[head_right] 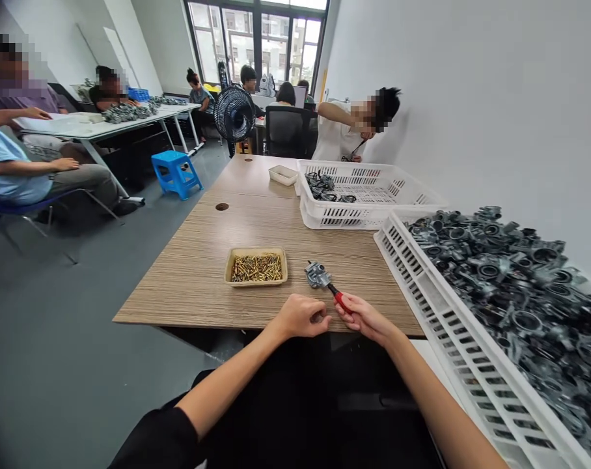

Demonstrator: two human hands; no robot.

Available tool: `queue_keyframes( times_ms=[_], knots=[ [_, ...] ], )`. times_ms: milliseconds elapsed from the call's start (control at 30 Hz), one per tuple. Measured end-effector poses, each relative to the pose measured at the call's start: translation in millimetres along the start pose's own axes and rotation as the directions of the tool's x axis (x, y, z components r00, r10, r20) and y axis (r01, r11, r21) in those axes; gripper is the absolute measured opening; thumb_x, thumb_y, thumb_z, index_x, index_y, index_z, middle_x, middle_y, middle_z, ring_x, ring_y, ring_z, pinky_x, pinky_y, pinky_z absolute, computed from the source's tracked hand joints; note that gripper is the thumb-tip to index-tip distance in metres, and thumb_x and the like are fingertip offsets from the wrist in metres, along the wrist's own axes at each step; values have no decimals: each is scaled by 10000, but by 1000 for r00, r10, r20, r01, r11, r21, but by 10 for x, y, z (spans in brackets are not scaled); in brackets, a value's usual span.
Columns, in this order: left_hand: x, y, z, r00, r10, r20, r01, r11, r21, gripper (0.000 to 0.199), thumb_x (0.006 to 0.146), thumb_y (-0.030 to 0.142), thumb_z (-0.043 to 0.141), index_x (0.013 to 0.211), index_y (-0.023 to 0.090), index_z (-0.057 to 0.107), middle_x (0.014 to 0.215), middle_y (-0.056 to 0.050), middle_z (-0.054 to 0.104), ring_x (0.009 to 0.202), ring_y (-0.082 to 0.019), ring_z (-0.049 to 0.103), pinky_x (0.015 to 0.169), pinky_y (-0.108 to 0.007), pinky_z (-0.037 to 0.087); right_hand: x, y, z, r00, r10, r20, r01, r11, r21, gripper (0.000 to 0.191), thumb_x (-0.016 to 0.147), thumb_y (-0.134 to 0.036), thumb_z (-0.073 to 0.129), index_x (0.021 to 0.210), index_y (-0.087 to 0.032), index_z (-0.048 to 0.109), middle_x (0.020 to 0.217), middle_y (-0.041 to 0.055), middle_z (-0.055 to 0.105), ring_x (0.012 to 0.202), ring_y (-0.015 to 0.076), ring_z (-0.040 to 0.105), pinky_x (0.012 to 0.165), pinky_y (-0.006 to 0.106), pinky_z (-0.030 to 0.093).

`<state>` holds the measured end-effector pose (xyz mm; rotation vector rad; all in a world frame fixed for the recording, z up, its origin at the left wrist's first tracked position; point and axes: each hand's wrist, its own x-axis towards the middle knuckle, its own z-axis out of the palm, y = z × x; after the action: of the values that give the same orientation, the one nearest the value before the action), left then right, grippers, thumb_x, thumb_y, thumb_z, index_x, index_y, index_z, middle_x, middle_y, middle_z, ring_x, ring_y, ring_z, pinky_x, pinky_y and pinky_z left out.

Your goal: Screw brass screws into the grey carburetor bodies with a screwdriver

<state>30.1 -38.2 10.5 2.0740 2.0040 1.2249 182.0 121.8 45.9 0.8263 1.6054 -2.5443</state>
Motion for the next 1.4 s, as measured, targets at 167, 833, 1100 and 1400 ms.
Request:
queue_keyframes(
  times_ms=[167, 833, 1100, 1400],
  knots=[
    [-27, 48, -36, 999, -3, -33, 3, 1000, 29, 170, 899, 331, 575, 813, 206, 651, 728, -28, 709, 663, -153, 658, 615, -251, 477, 56, 30, -200, 997, -49, -57, 47, 999, -27, 311, 817, -402, 799, 930, -158, 644, 691, -17, 489, 502, 59, 360, 380, 155, 319],
    [345, -903, -1283, 878, -365, 310, 197, 865, 461, 147, 865, 123, 537, 884, 208, 655, 907, -31, 670, 846, -181, 633, 755, -261, 448, 205, 218, -342, 979, -202, -9, 202, 979, -4, 404, 809, -529, 778, 883, -181, 588, 738, -13, 539, 514, 57, 412, 416, 186, 337],
    [385, -682, -1311, 841, -435, 322, 187, 792, 581, 121, 919, 174, 509, 865, 204, 612, 936, -57, 689, 856, -194, 650, 745, -279, 428, 224, 241, -381, 975, -217, 39, 218, 976, -16, 436, 820, -567, 755, 908, -182, 571, 743, -21, 528, 552, 65, 431, 460, 200, 362],
    [314, -865, -1314, 870, -435, 233, 276, 821, 501, 63, 891, 208, 563, 903, 204, 625, 787, -16, 679, 695, -162, 613, 642, -259, 386, 206, 200, -344, 977, -210, 37, 210, 978, 5, 484, 761, -575, 812, 895, -171, 580, 722, -23, 514, 560, 64, 425, 446, 197, 355]
  ],
)
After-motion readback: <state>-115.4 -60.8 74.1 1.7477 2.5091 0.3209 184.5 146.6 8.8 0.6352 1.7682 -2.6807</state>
